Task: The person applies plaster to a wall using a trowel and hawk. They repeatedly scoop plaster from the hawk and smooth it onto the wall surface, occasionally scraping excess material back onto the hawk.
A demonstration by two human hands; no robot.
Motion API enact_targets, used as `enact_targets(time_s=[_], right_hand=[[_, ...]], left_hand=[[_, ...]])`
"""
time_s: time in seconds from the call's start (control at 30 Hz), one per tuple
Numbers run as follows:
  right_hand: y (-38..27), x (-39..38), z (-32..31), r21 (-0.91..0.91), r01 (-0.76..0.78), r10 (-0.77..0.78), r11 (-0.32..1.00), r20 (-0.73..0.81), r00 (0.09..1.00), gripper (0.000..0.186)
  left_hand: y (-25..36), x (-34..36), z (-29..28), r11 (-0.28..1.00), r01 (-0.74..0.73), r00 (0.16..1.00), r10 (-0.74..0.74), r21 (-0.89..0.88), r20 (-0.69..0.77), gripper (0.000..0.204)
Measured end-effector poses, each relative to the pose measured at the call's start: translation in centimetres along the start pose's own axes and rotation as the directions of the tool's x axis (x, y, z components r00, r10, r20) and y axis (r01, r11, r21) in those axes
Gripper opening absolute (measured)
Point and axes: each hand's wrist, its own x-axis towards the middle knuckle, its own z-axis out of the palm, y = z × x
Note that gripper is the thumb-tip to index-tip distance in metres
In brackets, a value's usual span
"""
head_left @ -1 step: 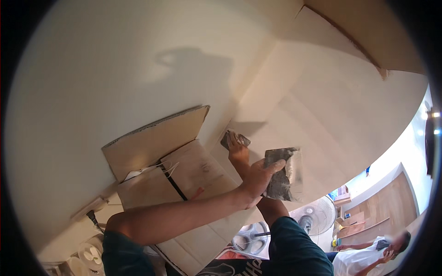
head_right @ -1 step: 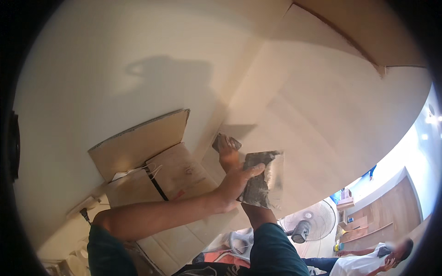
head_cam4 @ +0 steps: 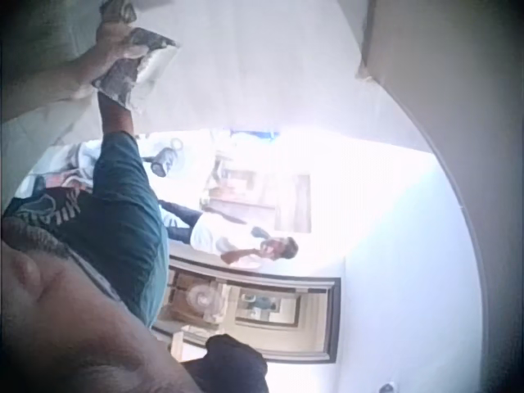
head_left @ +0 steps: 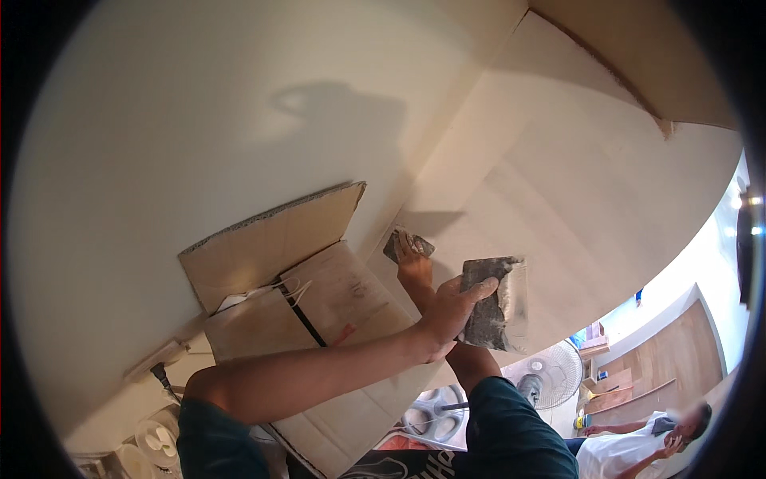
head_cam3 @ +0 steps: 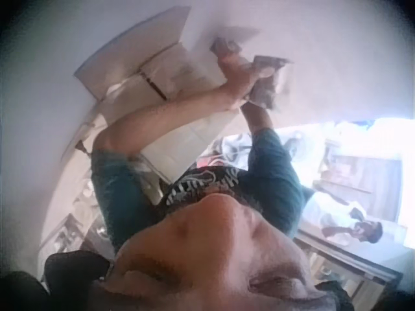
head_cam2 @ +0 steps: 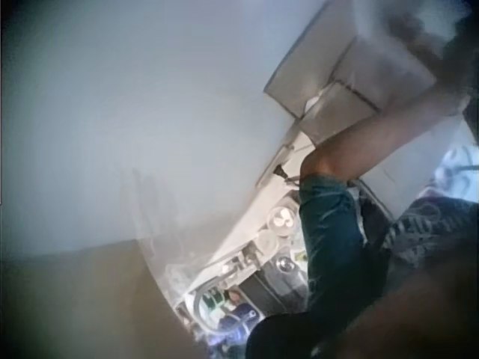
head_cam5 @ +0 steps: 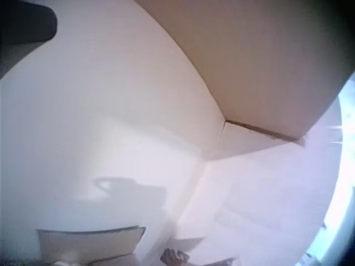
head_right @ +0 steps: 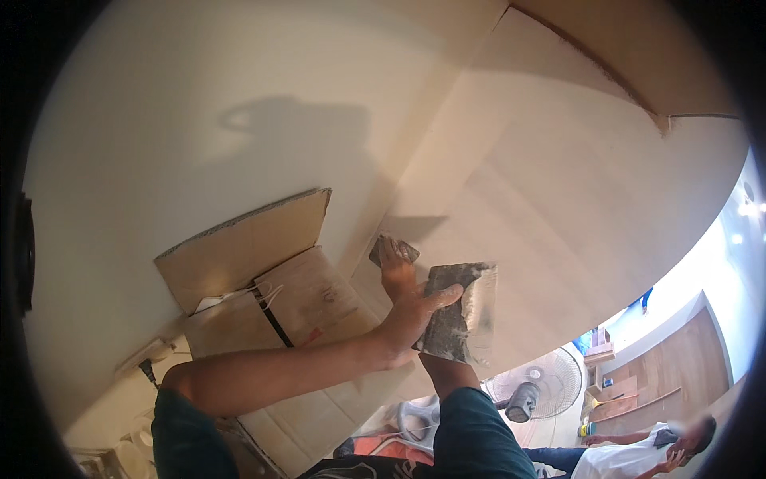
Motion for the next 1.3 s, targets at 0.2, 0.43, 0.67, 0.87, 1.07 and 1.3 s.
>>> enact_targets(time_s=[0.2, 0.43, 0.67, 0.87, 1.07, 1.3], right_hand=[[3.1, -4.8, 2.9, 0.388, -0.047, 0.073, 0.921, -0.053, 0.996, 0.055], [8.8, -11.0, -18.6, 0.771, -0.193, 0.555, 0.606, -0.237, 0.798, 0.026], [8.8, -13.8, -33.9, 0.3, 0.249, -0.104, 0.921, -0.426, 0.899, 0.021], [6.2, -12.5, -36.3, 0.171, 0.442, -0.391, 0.881, -0.266, 0.881, 0.024], [7.1, -13.0, -34.8, 0.212, 0.385, -0.368, 0.898, -0.117, 0.922, 0.035], [13.1, -11.3, -34.5, 0.849, -0.138, 0.348, 0.51, -0.057, 0.936, 0.033]], left_hand=[[0.7, 1.3, -0.7, 0.995, -0.086, 0.996, 0.088, 0.056, -0.034, 0.035], [4.2, 1.9, -1.9, 0.873, -0.254, 0.957, 0.29, 0.417, -0.024, 0.028], [4.6, 2.0, -1.5, 0.773, -0.221, 0.975, 0.187, 0.595, 0.12, 0.028], [3.5, 1.3, -0.5, 0.65, -0.181, 0.983, 0.135, 0.738, 0.123, 0.024], [2.1, 1.2, -1.3, 0.723, -0.162, 0.985, 0.157, 0.672, 0.069, 0.024], [4.3, 1.9, -0.3, 0.792, -0.231, 0.94, 0.333, 0.565, -0.082, 0.025]])
